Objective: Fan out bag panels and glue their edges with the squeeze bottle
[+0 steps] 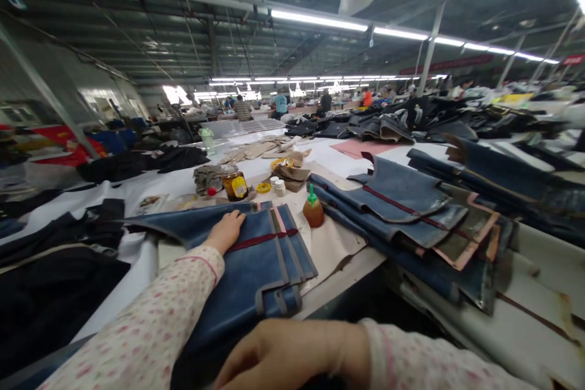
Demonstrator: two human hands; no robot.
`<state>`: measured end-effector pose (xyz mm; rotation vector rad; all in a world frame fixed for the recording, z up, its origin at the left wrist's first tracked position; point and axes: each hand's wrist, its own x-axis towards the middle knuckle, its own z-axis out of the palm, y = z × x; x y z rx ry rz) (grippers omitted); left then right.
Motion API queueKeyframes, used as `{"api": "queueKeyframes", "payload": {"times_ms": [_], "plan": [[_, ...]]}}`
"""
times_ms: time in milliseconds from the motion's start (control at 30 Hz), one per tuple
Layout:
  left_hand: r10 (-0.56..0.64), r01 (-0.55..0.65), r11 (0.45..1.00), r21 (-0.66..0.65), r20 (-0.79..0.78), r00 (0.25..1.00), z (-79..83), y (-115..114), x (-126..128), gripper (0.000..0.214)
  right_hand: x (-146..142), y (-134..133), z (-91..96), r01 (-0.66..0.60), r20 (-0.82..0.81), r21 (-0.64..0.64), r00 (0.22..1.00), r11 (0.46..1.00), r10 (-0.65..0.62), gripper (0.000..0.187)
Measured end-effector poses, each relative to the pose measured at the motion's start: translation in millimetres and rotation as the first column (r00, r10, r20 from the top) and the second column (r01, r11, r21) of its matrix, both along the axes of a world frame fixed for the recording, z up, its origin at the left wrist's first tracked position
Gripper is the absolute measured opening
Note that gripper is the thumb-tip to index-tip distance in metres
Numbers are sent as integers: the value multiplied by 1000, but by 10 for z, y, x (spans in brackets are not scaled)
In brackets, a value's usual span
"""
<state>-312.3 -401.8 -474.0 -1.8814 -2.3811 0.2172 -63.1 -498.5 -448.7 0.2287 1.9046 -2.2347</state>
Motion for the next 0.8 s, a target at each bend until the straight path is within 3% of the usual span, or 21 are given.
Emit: {"api": "queueKeyframes", "payload": {"times_ms": [33,67,100,133,167,200,233,267,300,367,433,500,600,700,800], "plan": [[-10,11,1000,-8,23,1000,21,6,-45,57,294,188,173,58,-14,123,998,991,-56,34],[-22,23,1000,-16,49,999,53,15,-86,54,576,401,353,144,-47,309,990,940,-136,36],[-33,35,999,-20,73,997,94,26,-118,51,832,632,525,265,-85,544,961,796,-262,37],[-43,45,999,-16,95,994,145,39,-139,48,1051,870,670,344,-125,742,914,576,-386,36],[-53,54,999,0,114,992,205,53,-145,47,1226,1103,776,345,-158,880,861,327,-484,34],[-64,61,998,27,127,990,274,70,-132,47,1354,1320,835,270,-173,959,798,87,-577,33],[-77,69,996,63,136,988,351,89,-98,47,1436,1511,845,140,-151,988,743,-70,-652,35],[-95,80,991,103,140,986,433,111,-41,47,1475,1671,813,87,-152,988,709,-128,-689,43],[-117,96,985,145,140,983,518,134,37,47,1479,1799,750,42,-140,987,686,-154,-714,52],[-169,139,968,211,131,977,691,174,250,46,1423,1977,598,11,-114,990,663,-143,-740,57],[-233,199,947,251,112,966,859,190,498,45,1370,2100,526,-1,-113,989,625,-145,-773,40],[-299,266,924,273,88,950,1027,172,730,45,1413,2214,628,3,-158,982,552,-187,-819,28],[-362,332,893,304,47,931,1302,105,972,45,1709,2367,1133,23,-312,944,399,-330,-862,33],[-405,376,842,386,-6,914,1632,62,1114,44,2093,2359,1895,32,-530,839,276,-543,-802,41],[-447,393,763,513,-20,894,2050,51,1299,47,2343,2104,2664,41,-736,658,249,-752,-630,51]]}}
